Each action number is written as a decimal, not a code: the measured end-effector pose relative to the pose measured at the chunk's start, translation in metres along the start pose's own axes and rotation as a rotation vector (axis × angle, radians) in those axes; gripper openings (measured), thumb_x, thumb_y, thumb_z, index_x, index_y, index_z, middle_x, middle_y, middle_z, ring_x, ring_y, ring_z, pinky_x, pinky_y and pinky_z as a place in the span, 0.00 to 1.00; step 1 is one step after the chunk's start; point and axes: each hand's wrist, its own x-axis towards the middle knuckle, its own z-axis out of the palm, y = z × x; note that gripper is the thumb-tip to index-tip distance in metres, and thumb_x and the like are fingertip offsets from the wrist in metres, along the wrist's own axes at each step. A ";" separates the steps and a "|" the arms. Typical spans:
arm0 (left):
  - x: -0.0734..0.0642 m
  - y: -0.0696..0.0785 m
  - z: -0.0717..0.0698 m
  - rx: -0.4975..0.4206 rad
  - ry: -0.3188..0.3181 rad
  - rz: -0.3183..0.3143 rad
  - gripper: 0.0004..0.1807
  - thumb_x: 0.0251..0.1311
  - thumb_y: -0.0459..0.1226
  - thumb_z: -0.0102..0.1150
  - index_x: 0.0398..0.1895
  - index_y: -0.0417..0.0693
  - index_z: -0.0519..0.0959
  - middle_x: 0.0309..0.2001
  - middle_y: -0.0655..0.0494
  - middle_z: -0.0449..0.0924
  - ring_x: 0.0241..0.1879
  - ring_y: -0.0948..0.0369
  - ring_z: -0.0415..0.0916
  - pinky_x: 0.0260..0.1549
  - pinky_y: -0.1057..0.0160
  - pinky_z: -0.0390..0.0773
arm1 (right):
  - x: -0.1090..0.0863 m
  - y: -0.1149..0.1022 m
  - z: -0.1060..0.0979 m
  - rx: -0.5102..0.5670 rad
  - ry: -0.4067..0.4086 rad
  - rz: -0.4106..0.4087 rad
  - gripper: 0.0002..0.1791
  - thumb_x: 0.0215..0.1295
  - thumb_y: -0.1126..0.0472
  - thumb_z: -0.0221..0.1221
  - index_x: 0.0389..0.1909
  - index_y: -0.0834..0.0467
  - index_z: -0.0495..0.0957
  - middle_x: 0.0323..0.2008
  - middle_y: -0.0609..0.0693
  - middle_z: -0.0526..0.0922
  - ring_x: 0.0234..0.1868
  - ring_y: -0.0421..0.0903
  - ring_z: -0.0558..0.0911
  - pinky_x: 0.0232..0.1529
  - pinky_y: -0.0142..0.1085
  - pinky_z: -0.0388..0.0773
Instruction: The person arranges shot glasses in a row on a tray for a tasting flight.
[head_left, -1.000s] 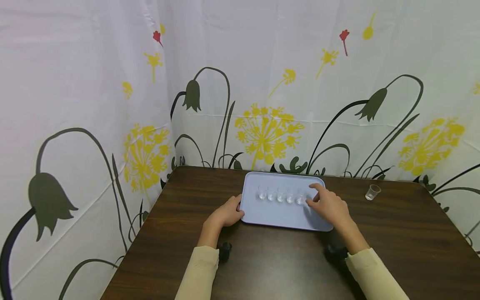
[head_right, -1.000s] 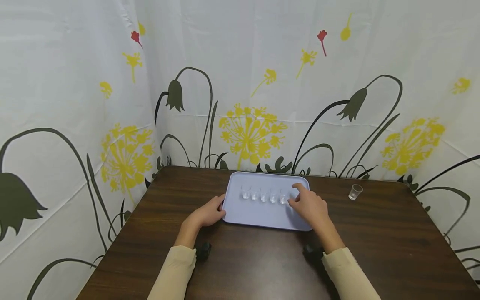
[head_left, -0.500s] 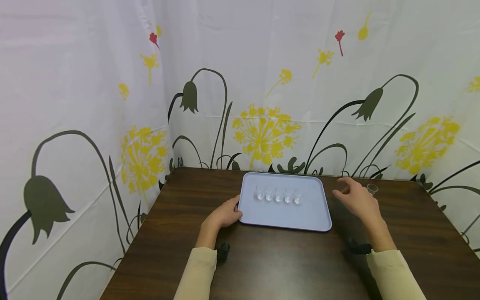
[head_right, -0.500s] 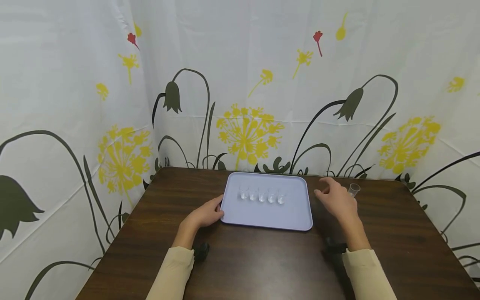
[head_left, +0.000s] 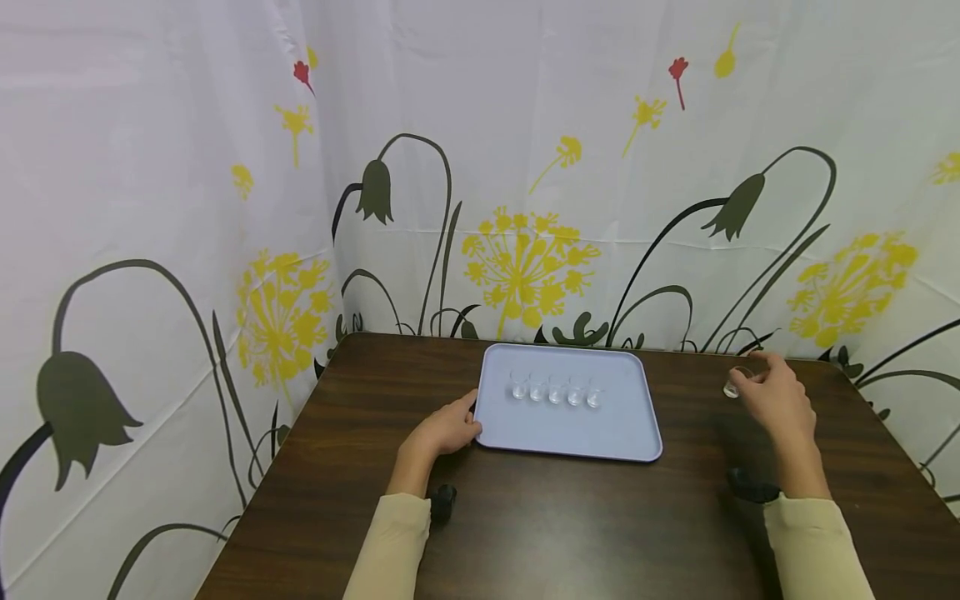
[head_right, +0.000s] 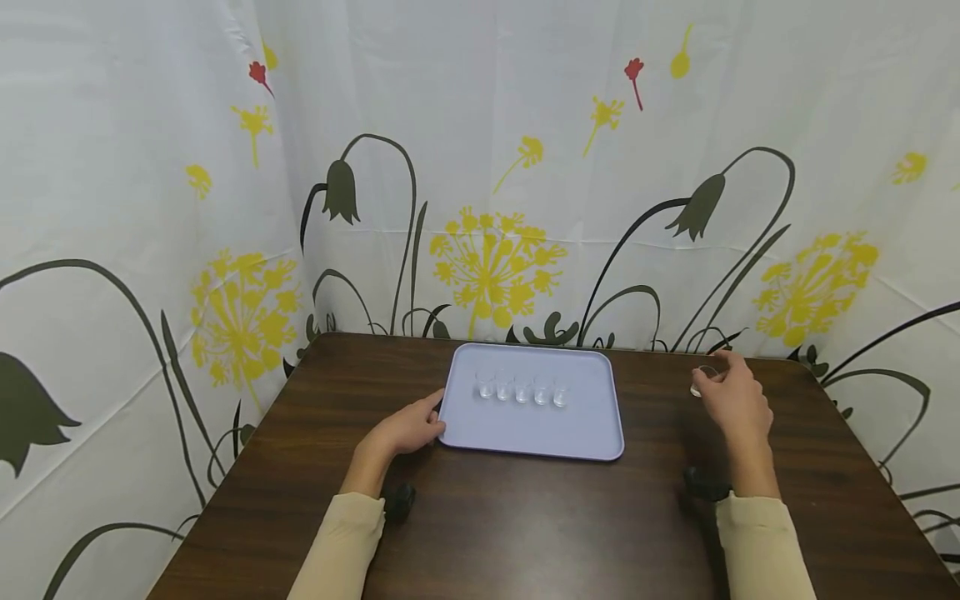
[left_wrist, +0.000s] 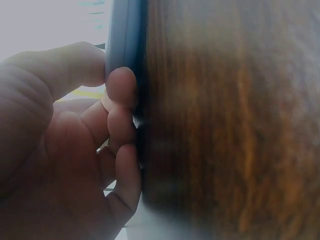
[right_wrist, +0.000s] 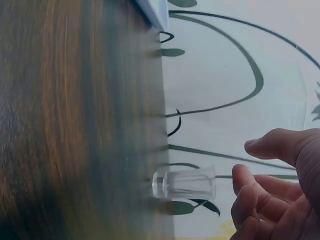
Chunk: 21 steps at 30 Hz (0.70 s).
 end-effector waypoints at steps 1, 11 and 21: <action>0.000 0.000 0.000 -0.001 -0.003 -0.001 0.46 0.64 0.44 0.55 0.87 0.52 0.55 0.22 0.63 0.73 0.19 0.62 0.65 0.22 0.61 0.65 | 0.001 0.002 0.000 0.000 0.001 0.017 0.43 0.79 0.37 0.52 0.83 0.60 0.56 0.60 0.67 0.83 0.45 0.66 0.84 0.34 0.55 0.75; -0.016 0.017 -0.005 -0.012 -0.026 -0.007 0.48 0.64 0.42 0.57 0.87 0.47 0.53 0.23 0.58 0.81 0.19 0.61 0.67 0.23 0.62 0.66 | 0.005 0.015 0.004 0.004 -0.087 0.069 0.47 0.78 0.37 0.53 0.83 0.64 0.53 0.64 0.70 0.79 0.57 0.73 0.80 0.45 0.66 0.75; -0.024 0.028 -0.012 -0.029 -0.024 -0.028 0.48 0.63 0.40 0.60 0.87 0.46 0.55 0.23 0.55 0.83 0.21 0.58 0.70 0.26 0.59 0.68 | 0.010 0.019 0.008 0.000 -0.125 0.077 0.46 0.79 0.38 0.52 0.82 0.66 0.53 0.64 0.71 0.78 0.59 0.74 0.79 0.49 0.69 0.74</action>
